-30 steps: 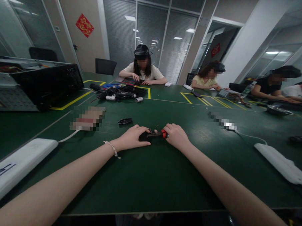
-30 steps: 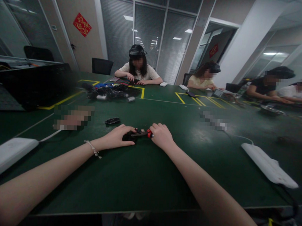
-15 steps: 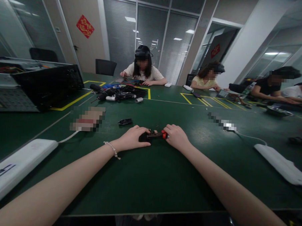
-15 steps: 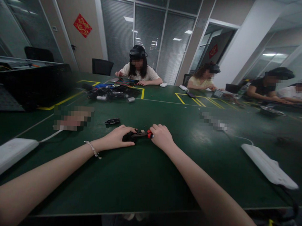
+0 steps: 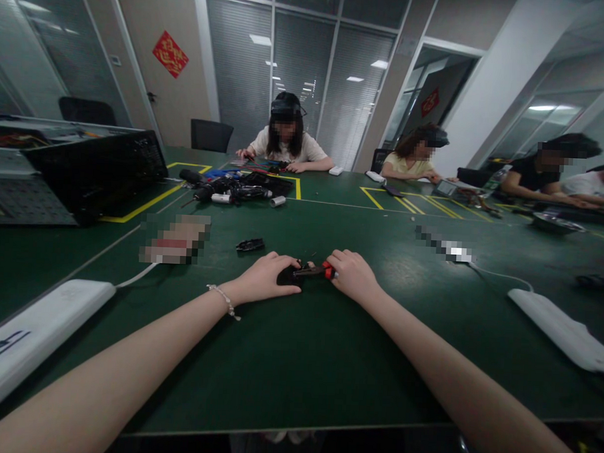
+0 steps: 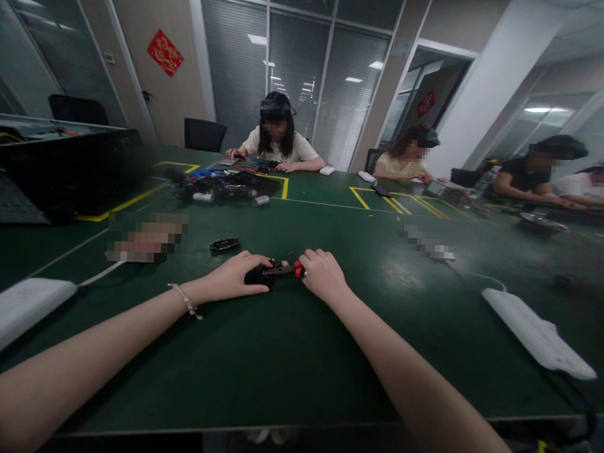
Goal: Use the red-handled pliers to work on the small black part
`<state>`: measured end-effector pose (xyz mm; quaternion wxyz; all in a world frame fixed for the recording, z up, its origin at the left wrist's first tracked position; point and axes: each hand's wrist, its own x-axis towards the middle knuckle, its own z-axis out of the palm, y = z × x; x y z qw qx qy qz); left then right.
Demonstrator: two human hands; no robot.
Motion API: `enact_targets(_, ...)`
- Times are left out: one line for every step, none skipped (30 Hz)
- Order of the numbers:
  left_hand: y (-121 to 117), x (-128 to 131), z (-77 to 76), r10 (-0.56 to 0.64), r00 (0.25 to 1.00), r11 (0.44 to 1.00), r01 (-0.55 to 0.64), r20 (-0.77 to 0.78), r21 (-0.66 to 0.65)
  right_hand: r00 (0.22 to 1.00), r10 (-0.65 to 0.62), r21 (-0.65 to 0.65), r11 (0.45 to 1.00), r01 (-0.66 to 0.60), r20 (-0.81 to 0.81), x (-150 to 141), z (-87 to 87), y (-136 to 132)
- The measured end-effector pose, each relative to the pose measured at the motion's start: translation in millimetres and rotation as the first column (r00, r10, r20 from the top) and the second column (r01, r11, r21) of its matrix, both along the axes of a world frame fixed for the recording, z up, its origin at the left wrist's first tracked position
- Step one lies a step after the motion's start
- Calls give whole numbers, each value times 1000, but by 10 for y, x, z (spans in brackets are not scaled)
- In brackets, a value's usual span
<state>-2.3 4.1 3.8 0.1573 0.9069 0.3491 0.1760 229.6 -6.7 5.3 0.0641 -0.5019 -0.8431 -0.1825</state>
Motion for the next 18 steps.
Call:
enact_targets(1, -2, 0, -1, 1000, 1000, 1, 1, -1, 1000, -3, -7, 1000, 3, -10, 2, -9, 5)
enact_targets(2, -3, 0, -3, 1000, 1000, 3, 2, -3, 1000, -5, -11, 1000, 5, -17, 5, -18, 9)
enact_targets(2, -4, -2, -3, 1000, 1000, 3, 4, -2, 1000, -6, -12, 1000, 6, -21, 7, -25, 12)
enact_targets(4, -4, -4, -3, 1000, 1000, 3, 6, 2, 1000, -6, -10, 1000, 6, -22, 9, -30, 15)
enact_targets(5, -3, -7, -3, 1000, 1000, 3, 6, 6, 1000, -5, -5, 1000, 5, -21, 10, -33, 16)
enact_targets(6, -2, -11, -2, 1000, 1000, 2, 6, 9, 1000, -3, 1, 1000, 3, -17, 10, -32, 15)
enact_targets(7, 0, -14, -1, 1000, 1000, 1, 4, 11, 1000, -1, 9, 1000, 1, -10, 8, -27, 13)
enact_targets(8, 1, -15, -1, 1000, 1000, 1, 1, 12, 1000, 0, 17, 1000, 0, -1, 5, -19, 8)
enact_targets(8, 3, -16, 0, 1000, 1000, 0, 0, 12, 1000, 1, 24, 1000, -1, 10, 2, -9, 2)
enact_targets(7, 3, -14, 0, 1000, 1000, 0, -2, 11, 1000, 1, 32, 999, -2, 22, -2, 4, -4)
enact_targets(5, 3, -11, 0, 1000, 1000, 0, -3, 11, 999, 2, 39, 999, -3, 32, -5, 16, -11)
enact_targets(3, 2, -8, 2, 1000, 1000, -2, -3, 11, 999, 4, 46, 999, -6, 40, -8, 27, -18)
enact_targets(1, 0, -4, 4, 1000, 1000, -4, -3, 12, 999, 7, 52, 999, -9, 45, -9, 35, -23)
enact_targets(-1, -2, -2, 6, 1000, 1000, -6, -4, 13, 999, 11, 56, 998, -14, 48, -9, 39, -26)
enact_targets(-2, -4, 0, 6, 1000, 1000, -6, -4, 14, 999, 14, 59, 998, -17, 48, -8, 38, -27)
enact_targets(-3, -5, -1, 4, 1000, 1000, -4, -3, 18, 999, 15, 60, 998, -18, 45, -5, 33, -26)
enact_targets(-2, -6, -3, 2, 1000, 1000, -2, -1, 22, 999, 16, 58, 998, -18, 42, -2, 25, -22)
enact_targets(-1, -5, -7, 0, 1000, 1000, 0, 2, 27, 999, 13, 55, 998, -15, 37, 1, 14, -17)
